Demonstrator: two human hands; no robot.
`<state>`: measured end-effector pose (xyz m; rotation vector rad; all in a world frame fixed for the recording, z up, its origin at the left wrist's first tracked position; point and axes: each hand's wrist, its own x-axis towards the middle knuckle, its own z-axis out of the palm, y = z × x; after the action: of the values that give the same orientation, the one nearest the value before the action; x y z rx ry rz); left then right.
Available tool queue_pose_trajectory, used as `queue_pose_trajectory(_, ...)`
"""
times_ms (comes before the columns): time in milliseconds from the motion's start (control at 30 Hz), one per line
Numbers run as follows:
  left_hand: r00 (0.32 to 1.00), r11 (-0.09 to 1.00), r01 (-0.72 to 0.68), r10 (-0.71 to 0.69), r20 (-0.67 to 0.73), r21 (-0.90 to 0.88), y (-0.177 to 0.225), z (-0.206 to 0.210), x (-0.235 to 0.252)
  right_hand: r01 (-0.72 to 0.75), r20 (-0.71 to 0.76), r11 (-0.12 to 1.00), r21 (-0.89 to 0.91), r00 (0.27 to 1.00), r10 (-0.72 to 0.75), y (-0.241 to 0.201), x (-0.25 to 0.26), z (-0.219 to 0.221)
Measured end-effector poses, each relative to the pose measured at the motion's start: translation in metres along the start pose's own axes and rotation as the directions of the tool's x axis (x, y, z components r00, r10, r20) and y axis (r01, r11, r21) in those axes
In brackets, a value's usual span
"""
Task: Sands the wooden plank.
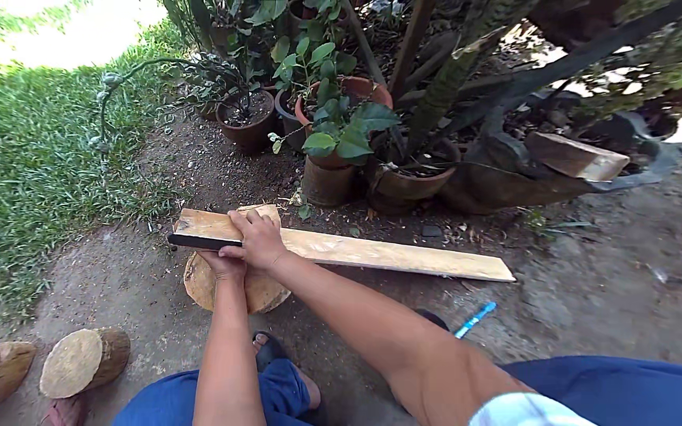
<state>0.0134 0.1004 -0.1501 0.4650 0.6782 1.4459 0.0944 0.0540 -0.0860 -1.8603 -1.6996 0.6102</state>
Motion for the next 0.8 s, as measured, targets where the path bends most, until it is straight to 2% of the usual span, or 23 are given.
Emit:
queue_pose_trajectory(67, 1.000, 1.000, 0.004, -0.005, 0.026, 0.005, 0.000, -0.004, 0.003, 0.022, -0.009, 1.000, -0.022, 1.000, -0.022, 0.010, -0.005, -0.002)
queue_pose_trajectory(167, 1.000, 0.999, 0.026, -0.026, 0.012, 0.032, -0.002, -0.004, 0.003, 0.017, -0.077, 0.998, -0.054, 0.997, -0.021, 0.065, -0.031, -0.008)
queue_pose_trajectory(333, 0.999, 0.999, 0.042, -0.042, -0.008, 0.007, -0.001, -0.002, 0.001, -0.132, -0.192, 0.987, -0.090, 0.975, 0.113, 0.188, -0.117, -0.035)
queue_pose_trajectory(433, 0.998, 0.999, 0.053, -0.053, -0.021, 0.000, 0.000, 0.000, -0.001, -0.253, -0.192, 0.965, -0.073, 0.953, 0.235, 0.229, -0.158, -0.051)
queue_pose_trajectory(500, 0.998, 0.998, 0.057, -0.056, -0.033, 0.013, 0.001, 0.000, -0.001, -0.301, -0.204, 0.952, -0.060, 0.937, 0.284, 0.231, -0.162, -0.051)
queue_pose_trajectory(600, 0.996, 0.998, 0.060, -0.058, -0.060, 0.028, 0.000, 0.002, 0.000, -0.262, -0.269, 0.965, -0.029, 0.932, 0.245, 0.207, -0.144, -0.041)
queue_pose_trajectory(700, 0.996, 0.998, 0.058, -0.056, -0.069, 0.023, -0.002, 0.000, 0.001, -0.153, -0.264, 0.988, -0.014, 0.954, 0.144, 0.154, -0.105, -0.025)
queue_pose_trajectory(800, 0.999, 0.999, 0.022, -0.021, -0.037, 0.041, -0.004, -0.002, 0.001, -0.139, -0.125, 0.990, 0.002, 0.982, 0.139, 0.080, -0.051, -0.014)
